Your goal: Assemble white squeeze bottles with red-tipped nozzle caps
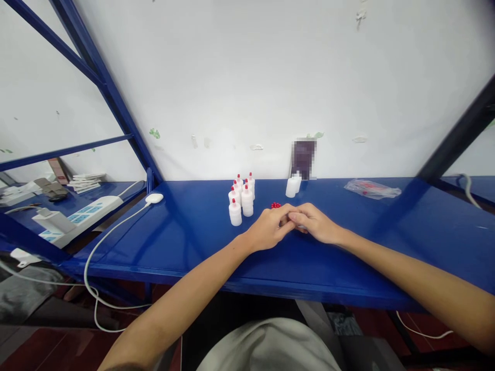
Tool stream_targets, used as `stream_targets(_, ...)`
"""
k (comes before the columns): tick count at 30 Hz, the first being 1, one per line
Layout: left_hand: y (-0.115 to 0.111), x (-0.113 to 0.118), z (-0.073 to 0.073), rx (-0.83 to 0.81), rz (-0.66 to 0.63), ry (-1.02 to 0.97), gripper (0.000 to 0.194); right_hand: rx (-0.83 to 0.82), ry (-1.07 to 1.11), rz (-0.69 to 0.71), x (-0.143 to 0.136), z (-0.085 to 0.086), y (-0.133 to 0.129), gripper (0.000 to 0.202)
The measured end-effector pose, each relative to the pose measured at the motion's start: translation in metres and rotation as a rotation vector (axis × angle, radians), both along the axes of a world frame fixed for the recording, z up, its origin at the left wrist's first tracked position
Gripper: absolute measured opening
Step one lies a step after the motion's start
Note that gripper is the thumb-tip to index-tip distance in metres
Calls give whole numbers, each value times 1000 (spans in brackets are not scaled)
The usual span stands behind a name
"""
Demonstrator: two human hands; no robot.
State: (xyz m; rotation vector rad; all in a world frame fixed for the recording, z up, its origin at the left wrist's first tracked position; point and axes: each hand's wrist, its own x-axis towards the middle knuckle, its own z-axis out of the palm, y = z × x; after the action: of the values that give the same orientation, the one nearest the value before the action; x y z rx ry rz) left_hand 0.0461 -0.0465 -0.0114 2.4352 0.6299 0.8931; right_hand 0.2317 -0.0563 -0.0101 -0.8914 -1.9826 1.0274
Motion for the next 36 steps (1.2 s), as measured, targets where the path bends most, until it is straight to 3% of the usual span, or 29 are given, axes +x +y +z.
stream_targets(3, -2, 1, 6, 55, 42, -25, 19, 17, 48, -10, -2, -1, -1, 53)
stream_targets(6, -5, -10, 23, 136, 141, -104, 21, 15, 85, -45, -3, -1, 0, 55)
stream_targets(10, -3, -52, 55, 114, 365, -220, 24, 74, -9, -170, -1, -2, 3, 48)
stream_targets(13, 1, -86, 69, 125, 510, -143, 25, 119, -38, -239, -1, -3, 7, 48)
stream_targets(16, 5, -106, 68, 195, 592, 53, 26, 141, -52, -322, -2, -3, 9, 48)
stream_targets(20, 8, -111, 58, 250, 620, 254, 26, 219, -37, -454, -3, -1, 7, 46)
stream_targets(27, 14, -115, 53, 193, 629, 256, 26, 285, 84, -602, -2, 4, 4, 46)
stream_targets(33, 13, -114, 49, 128, 569, 201, 29, 175, 237, -422, 5, -3, 8, 38)
stream_targets(36, 11, -113, 47, 138, 568, 243, 26, 153, 190, -388, 4, -4, 8, 39)
